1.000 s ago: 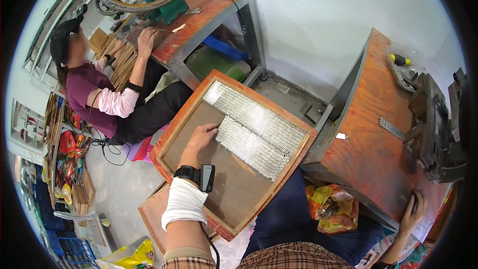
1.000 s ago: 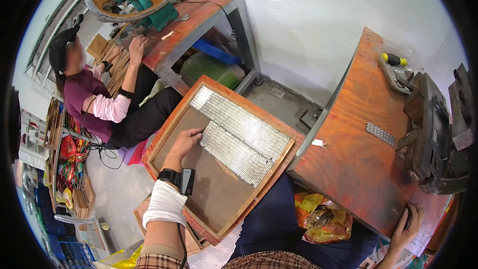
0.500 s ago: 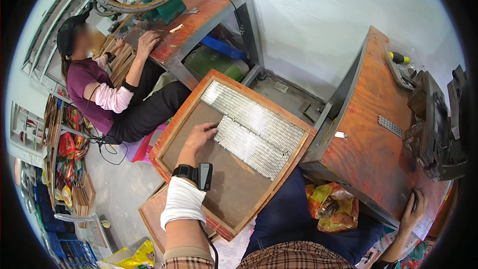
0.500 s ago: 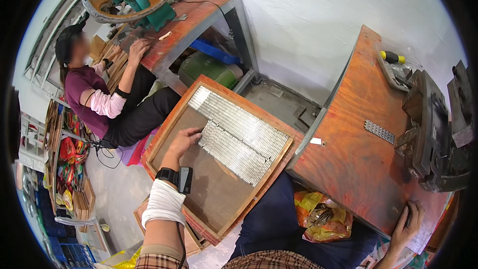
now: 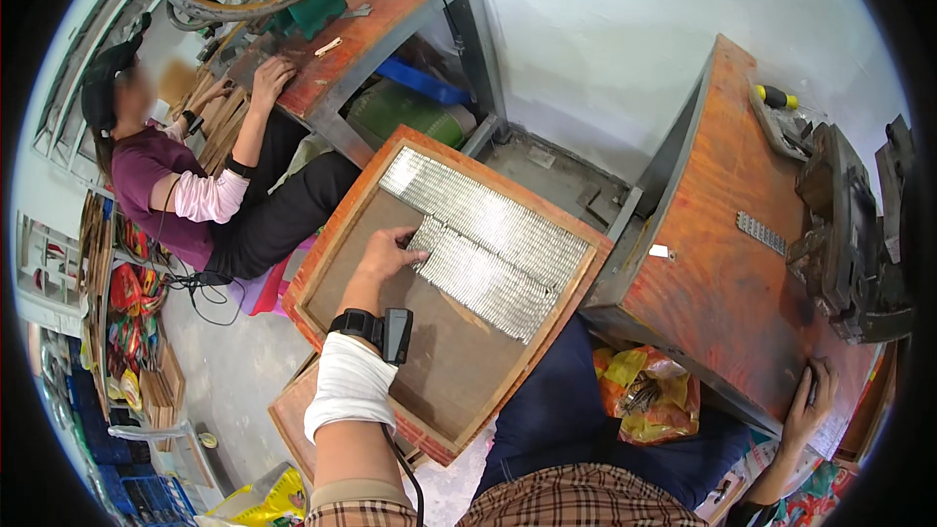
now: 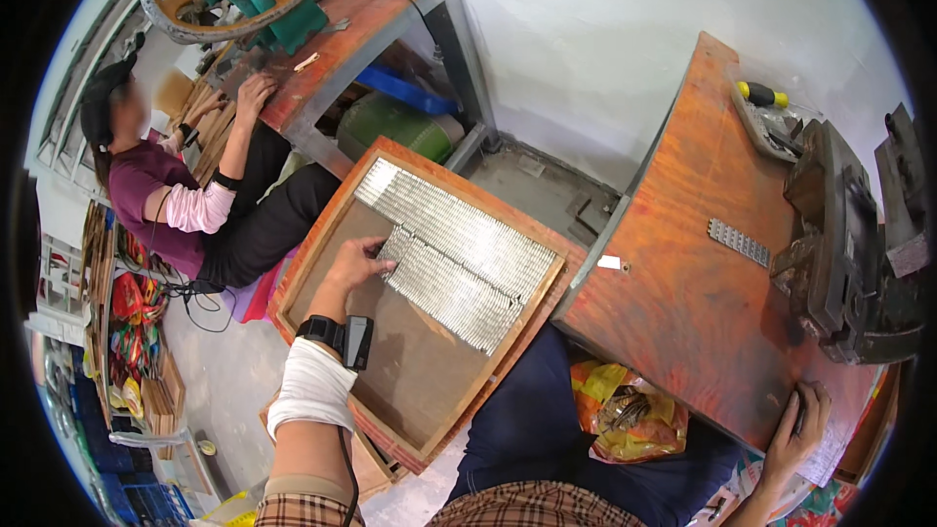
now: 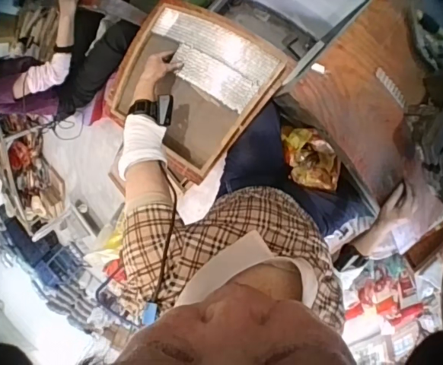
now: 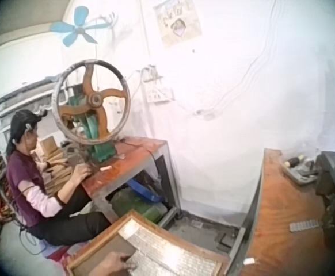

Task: Using a manual press to punch or shape small metal strips.

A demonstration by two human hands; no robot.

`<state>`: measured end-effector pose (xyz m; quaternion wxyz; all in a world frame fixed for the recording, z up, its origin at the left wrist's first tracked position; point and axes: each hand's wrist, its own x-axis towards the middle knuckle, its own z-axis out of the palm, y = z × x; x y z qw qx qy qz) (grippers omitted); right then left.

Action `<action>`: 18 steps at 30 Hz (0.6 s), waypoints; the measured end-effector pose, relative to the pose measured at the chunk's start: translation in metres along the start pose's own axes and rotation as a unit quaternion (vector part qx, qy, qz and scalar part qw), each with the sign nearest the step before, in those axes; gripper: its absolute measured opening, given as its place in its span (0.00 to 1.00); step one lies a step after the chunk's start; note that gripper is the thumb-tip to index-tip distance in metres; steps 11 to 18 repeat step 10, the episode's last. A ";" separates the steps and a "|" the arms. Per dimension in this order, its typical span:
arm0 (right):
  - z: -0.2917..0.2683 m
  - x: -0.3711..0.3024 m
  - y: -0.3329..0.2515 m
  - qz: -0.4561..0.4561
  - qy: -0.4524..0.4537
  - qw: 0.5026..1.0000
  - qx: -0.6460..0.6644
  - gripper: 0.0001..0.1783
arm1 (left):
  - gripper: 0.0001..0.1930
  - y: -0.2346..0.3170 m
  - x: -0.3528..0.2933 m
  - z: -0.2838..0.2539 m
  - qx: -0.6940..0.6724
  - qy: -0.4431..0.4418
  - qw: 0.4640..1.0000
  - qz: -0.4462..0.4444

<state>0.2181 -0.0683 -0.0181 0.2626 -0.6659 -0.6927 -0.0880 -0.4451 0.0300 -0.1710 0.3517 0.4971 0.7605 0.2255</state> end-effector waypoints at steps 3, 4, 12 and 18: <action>-0.001 0.001 -0.002 -0.007 0.005 1.000 -0.003 0.08 | 0.29 0.002 -0.006 0.001 -0.007 -0.002 1.000 0.016; 0.000 0.001 -0.003 -0.005 0.004 1.000 0.004 0.08 | 0.29 0.008 -0.008 0.001 0.007 0.007 0.999 0.033; -0.004 0.000 -0.001 0.003 -0.018 1.000 -0.001 0.08 | 0.27 0.052 -0.021 0.004 0.259 0.018 0.965 0.037; -0.004 0.000 -0.001 0.003 -0.018 1.000 -0.001 0.08 | 0.27 0.052 -0.021 0.004 0.259 0.018 0.965 0.037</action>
